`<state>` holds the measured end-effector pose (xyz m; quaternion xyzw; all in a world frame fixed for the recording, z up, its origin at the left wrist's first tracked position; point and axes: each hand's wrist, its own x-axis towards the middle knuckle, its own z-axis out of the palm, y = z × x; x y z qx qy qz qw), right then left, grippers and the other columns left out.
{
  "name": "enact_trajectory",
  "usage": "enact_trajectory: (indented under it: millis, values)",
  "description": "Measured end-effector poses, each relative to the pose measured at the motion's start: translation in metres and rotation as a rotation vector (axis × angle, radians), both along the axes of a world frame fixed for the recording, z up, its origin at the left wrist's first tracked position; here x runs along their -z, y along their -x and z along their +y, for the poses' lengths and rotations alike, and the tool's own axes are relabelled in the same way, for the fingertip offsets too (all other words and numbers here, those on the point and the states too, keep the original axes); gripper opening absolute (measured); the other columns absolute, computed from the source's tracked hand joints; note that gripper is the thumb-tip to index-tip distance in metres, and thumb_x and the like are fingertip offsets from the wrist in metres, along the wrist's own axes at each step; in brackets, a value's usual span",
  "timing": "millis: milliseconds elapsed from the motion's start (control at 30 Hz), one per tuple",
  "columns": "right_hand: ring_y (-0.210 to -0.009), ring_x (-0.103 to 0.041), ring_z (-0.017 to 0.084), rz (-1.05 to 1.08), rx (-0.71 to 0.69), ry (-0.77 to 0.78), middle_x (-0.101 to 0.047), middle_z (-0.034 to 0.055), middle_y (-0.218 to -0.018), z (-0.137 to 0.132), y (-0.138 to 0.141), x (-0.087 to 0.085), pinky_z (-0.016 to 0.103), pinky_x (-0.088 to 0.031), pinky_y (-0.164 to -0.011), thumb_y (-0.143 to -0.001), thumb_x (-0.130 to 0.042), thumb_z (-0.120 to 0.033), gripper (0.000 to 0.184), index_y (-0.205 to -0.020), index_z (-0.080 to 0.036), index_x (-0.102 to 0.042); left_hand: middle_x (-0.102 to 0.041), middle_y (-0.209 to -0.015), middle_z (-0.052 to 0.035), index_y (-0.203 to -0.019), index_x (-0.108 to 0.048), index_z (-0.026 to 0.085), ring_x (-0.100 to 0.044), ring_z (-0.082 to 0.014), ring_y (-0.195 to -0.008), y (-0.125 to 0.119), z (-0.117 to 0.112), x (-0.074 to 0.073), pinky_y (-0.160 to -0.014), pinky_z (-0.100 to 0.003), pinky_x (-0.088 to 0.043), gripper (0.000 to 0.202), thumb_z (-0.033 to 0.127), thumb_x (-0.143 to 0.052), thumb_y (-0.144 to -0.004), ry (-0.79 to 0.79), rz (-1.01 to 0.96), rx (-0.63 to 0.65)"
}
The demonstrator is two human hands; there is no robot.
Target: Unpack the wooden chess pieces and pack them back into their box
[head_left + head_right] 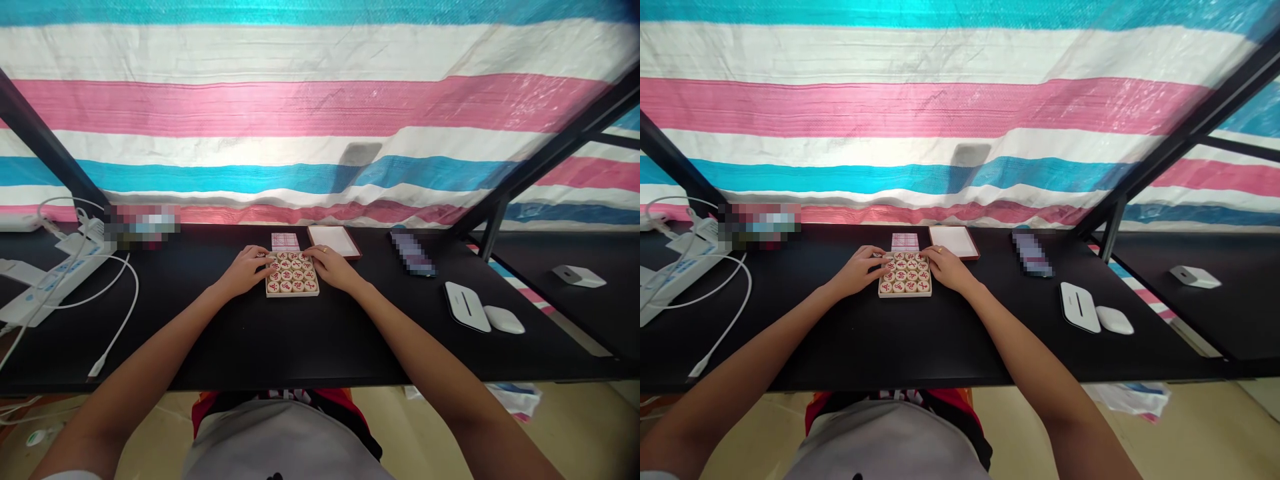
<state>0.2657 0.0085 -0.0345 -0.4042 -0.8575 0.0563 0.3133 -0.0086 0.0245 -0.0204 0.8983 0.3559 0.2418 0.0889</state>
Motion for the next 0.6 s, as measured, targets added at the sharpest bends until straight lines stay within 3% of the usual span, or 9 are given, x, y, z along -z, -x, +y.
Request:
enact_trajectory:
  millis: [333,600]
  values:
    - [-0.103,-0.057,0.024,-0.001,0.003,-0.008,-0.062,0.0100,-0.109,0.0005,0.0004,0.0002,0.045,-0.049,-0.091,-0.085,-0.041,-0.008,0.036,-0.113,-0.022,-0.058,-0.054,-0.123,-0.0100,-0.118,-0.062,0.021,-0.044,-0.0244,-0.120,0.0001,0.0011,0.0050,-0.105,-0.044,-0.036,0.035,0.033,-0.044,-0.091,0.131,-0.024,0.046]
    - [-0.104,-0.056,0.024,-0.009,0.010,-0.003,-0.062,0.0107,-0.110,0.0001,0.0004,0.0001,0.043,-0.048,-0.092,-0.085,-0.040,-0.008,0.034,-0.112,-0.019,-0.059,-0.055,-0.120,-0.0092,-0.103,-0.068,0.021,-0.046,-0.0256,-0.117,-0.0014,-0.0025,-0.0017,-0.103,-0.044,-0.039,0.031,0.040,-0.055,-0.083,0.206,-0.065,-0.042]
